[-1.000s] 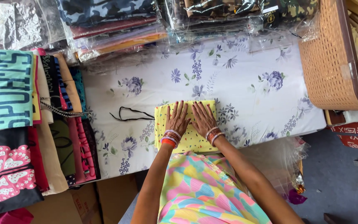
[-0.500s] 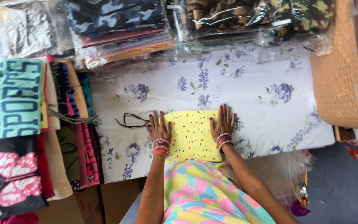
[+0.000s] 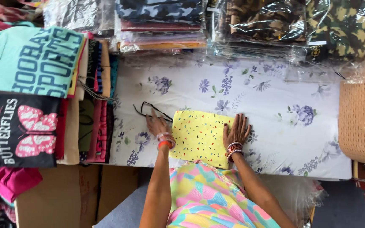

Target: Folding yellow patterned pants and a pink t-shirt on a table.

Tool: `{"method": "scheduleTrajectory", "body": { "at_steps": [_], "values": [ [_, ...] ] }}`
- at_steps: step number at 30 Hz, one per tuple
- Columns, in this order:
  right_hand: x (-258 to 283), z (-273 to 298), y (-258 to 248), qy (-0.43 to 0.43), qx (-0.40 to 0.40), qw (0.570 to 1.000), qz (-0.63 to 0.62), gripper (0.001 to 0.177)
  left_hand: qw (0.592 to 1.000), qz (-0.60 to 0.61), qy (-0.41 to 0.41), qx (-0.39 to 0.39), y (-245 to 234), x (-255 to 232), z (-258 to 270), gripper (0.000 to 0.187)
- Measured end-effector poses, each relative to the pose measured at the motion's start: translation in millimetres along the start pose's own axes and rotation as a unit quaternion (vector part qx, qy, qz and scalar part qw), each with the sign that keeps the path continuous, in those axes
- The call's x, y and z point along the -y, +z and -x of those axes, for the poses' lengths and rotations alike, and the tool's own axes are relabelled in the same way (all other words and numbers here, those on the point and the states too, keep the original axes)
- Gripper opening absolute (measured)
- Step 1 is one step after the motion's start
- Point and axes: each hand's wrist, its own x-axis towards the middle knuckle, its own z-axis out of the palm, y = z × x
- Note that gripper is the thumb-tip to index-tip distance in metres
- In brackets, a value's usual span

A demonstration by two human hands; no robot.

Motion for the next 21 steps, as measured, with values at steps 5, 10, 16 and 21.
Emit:
{"method": "scheduleTrajectory", "body": {
  "at_steps": [5,10,16,21],
  "values": [
    [-6.0,-1.2,5.9,0.007,0.006,1.000,0.003,0.076,0.959,-0.008,-0.254,0.126,-44.8,-31.3,-49.3,0.077],
    [-23.5,12.3,3.2,0.002,0.025,0.998,-0.054,0.079,0.944,-0.012,-0.262,0.202,-23.0,-28.8,-69.8,0.076],
    [-52.1,65.0,-6.6,-0.037,0.028,0.994,-0.098,0.076,0.978,0.044,-0.200,0.031,12.6,-25.5,-45.4,0.078],
    [-55.2,78.9,-23.3,-0.078,0.024,0.992,-0.099,0.072,0.912,0.337,-0.191,-0.133,41.1,8.4,-40.5,0.085]
  ]
}}
